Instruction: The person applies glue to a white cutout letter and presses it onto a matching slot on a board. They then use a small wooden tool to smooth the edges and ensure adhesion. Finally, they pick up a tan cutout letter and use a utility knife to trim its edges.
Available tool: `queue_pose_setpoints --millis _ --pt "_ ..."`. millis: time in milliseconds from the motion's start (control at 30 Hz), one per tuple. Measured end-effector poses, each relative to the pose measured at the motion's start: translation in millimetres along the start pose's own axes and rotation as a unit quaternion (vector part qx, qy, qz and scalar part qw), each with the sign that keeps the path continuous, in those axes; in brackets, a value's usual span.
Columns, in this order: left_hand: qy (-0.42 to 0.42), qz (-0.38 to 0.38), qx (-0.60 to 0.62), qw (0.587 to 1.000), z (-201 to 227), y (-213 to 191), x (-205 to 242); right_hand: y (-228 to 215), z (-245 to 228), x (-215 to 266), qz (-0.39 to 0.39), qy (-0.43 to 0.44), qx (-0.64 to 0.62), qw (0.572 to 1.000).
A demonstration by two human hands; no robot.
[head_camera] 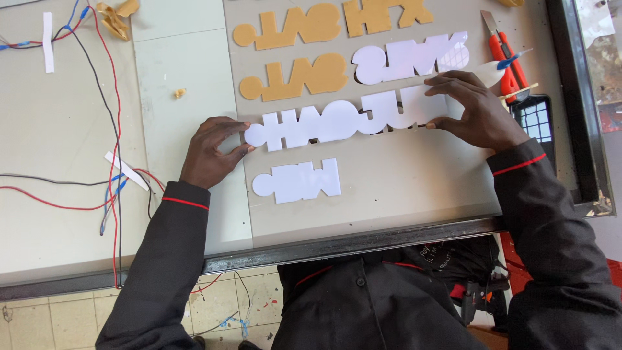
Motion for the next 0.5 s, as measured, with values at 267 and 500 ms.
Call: queue_pose_setpoints --millis 267,500 --pt "-0.009 -0.031 -0.001 0.999 -6 -3 -2 0 3 6 0.033 -0.006 -0.029 0.999" --pt "-0.047 -0.047 -0.014 0.998 8 -8 -6 0 -1 4 0.018 0.02 -0.044 0.999"
Point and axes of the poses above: each hand's wrist, its own x-axis away from the middle knuckle, its own y-axis out of the palm, z = x × y, the point moved 2 cm from there along -x, towards the middle knuckle, and after that the axes turned 15 degrees about z, right-handed, at the moved point
